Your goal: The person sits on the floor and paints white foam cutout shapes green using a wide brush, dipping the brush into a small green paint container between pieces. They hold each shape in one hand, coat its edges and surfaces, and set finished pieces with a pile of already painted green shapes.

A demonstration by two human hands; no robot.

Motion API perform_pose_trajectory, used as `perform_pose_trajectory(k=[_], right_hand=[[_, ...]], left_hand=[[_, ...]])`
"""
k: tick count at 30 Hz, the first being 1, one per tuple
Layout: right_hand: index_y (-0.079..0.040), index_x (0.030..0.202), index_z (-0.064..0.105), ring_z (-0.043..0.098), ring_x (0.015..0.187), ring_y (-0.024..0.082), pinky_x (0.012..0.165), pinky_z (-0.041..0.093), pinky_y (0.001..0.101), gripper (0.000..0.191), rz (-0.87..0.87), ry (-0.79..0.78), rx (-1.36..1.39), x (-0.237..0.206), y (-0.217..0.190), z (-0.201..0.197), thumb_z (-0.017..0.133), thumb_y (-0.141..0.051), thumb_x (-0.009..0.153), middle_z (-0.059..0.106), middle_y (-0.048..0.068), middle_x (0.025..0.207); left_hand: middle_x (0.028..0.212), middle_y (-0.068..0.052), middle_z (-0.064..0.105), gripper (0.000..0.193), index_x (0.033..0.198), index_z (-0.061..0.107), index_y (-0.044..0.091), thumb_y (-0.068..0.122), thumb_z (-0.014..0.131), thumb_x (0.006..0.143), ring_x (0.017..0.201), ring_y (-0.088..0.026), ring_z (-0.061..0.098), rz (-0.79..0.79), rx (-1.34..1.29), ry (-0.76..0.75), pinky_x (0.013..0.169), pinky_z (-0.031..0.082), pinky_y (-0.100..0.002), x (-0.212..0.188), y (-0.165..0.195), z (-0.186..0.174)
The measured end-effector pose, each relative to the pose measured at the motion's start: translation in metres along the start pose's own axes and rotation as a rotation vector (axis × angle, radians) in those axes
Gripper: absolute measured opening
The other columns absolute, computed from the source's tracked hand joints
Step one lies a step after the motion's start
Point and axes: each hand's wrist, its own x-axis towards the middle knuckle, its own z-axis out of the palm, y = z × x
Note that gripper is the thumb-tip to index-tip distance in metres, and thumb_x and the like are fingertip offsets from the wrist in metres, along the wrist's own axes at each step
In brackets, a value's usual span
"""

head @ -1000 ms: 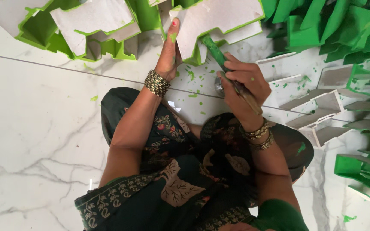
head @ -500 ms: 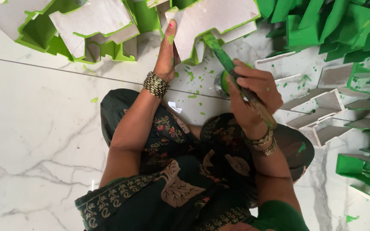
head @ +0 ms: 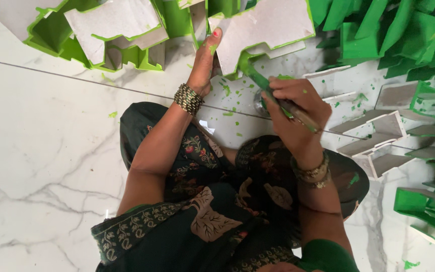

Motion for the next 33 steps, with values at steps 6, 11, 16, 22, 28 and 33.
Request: perform_pose_trajectory(k=[6,11,16,22,28,33], right_hand=[[0.002,0.104,0.062,0.075,0.103,0.027,0.093,0.063,0.0343,0.025,-0.034,0.024,-0.034,-0.006,-0.022,-0.018,0.082,0.011,0.093,0.071,0.019,0.114],[0.002,0.104,0.061,0.075,0.108,0.029,0.093,0.064,0.0353,0.025,-0.1,0.057,0.007,0.005,-0.006,-0.004,0.081,0.013,0.094,0.071,0.02,0.116],[0.002,0.103,0.062,0.076,0.105,0.029,0.09,0.063,0.0339,0.026,-0.06,-0.025,-0.032,0.01,0.0,0.003,0.083,0.012,0.092,0.072,0.019,0.114],[0.001,0.1,0.064,0.077,0.103,0.026,0.088,0.062,0.0326,0.027,0.038,-0.159,-0.13,0.002,-0.028,-0.019,0.086,0.009,0.087,0.074,0.016,0.108],[0.0,0.103,0.062,0.076,0.103,0.026,0.093,0.065,0.0333,0.027,-0.021,-0.058,-0.052,-0.006,-0.036,-0.029,0.084,0.01,0.092,0.072,0.018,0.111],[0.0,0.107,0.06,0.075,0.109,0.03,0.098,0.065,0.0363,0.028,-0.092,0.075,-0.034,-0.004,-0.007,-0.021,0.082,0.013,0.097,0.071,0.02,0.117]], left_hand=[[0.13,-0.014,0.067,0.098,0.143,0.047,0.003,0.077,0.061,0.079,0.109,-0.022,0.073,0.007,-0.039,0.012,0.088,0.064,-0.036,0.0,0.006,-0.002],[0.119,-0.015,0.073,0.097,0.14,0.053,0.001,0.078,0.058,0.082,0.096,-0.019,0.077,-0.009,0.02,0.008,0.079,0.064,-0.032,0.001,0.003,-0.003],[0.114,-0.01,0.072,0.089,0.138,0.056,0.002,0.074,0.061,0.086,0.091,-0.014,0.074,0.006,-0.007,0.009,0.074,0.063,-0.028,0.004,-0.002,-0.004],[0.108,-0.01,0.072,0.086,0.134,0.059,0.002,0.073,0.061,0.086,0.083,-0.012,0.071,-0.031,-0.004,0.055,0.066,0.058,-0.026,0.005,-0.002,-0.004],[0.132,-0.014,0.069,0.092,0.145,0.049,0.006,0.073,0.061,0.083,0.112,-0.021,0.074,-0.038,-0.152,-0.011,0.092,0.065,-0.037,0.006,0.004,-0.006],[0.143,-0.015,0.063,0.092,0.152,0.045,0.004,0.07,0.061,0.09,0.122,-0.022,0.069,0.027,-0.253,-0.101,0.102,0.06,-0.039,0.01,0.001,-0.006]])
